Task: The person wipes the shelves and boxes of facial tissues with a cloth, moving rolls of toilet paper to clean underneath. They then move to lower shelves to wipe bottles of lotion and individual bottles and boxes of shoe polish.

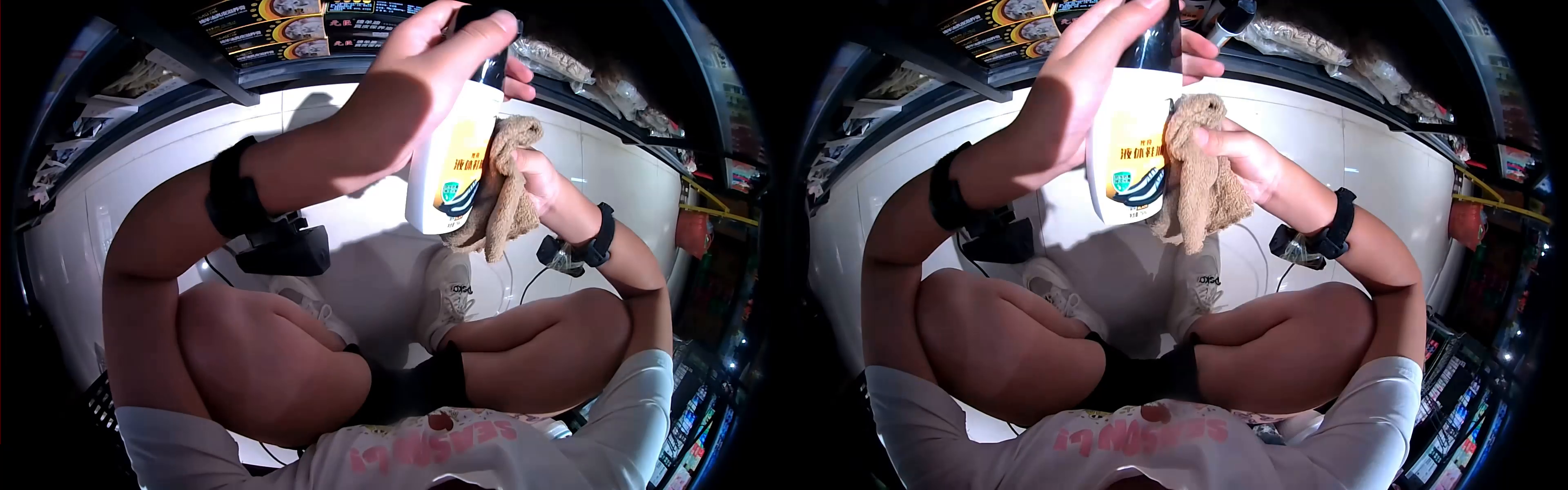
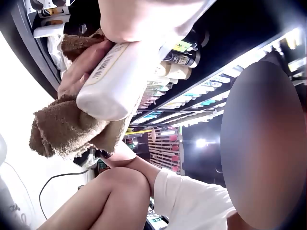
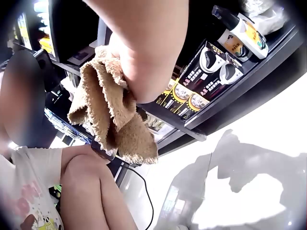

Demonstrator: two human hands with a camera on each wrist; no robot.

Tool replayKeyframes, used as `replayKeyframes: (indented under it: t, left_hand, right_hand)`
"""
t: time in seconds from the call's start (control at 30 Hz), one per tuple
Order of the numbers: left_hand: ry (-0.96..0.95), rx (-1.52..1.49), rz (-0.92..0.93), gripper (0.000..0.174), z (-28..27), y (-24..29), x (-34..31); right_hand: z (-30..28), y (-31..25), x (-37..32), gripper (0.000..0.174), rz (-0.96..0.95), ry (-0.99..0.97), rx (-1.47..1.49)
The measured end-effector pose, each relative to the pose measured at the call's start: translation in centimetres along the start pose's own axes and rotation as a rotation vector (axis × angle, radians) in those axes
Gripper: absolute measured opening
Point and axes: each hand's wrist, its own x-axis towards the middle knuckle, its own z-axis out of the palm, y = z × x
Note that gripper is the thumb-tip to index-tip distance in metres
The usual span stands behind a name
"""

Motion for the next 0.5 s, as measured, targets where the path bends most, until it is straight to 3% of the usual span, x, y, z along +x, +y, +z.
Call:
replayKeyframes:
  t: [0.13, 0.27, 0.33, 0.37, 0.47, 0.5]
  left_hand:
    - [0.040, -0.140, -0.129, 0.023, -0.2, 0.9, 0.2]
    - [0.132, 0.053, -0.185, 0.022, 0.0, 0.5, 1.2]
    - [0.063, -0.309, -0.231, 0.022, -1.4, -0.3, 1.7]
    - [-0.067, -0.419, -0.208, 0.021, -1.6, -0.3, 1.6]
    - [0.065, -0.223, -0.066, 0.020, -1.4, -0.7, 1.0]
    - [0.071, -0.225, -0.062, 0.020, -1.8, -1.1, 1.1]
  right_hand:
    - [-0.7, 0.6, -0.3, 0.054, 0.033, 0.005, -0.062]
    - [-0.9, 1.6, -0.5, 0.057, 0.049, 0.029, -0.172]
    - [0.9, 1.5, -0.4, 0.058, 0.107, -0.098, -0.127]
    - [0.9, 1.5, -0.2, 0.062, 0.096, -0.113, -0.183]
    - [2.9, 1.3, -0.5, 0.066, 0.106, -0.118, -0.189]
    - [3.8, 1.2, -0.5, 0.077, 0.159, 0.093, -0.312]
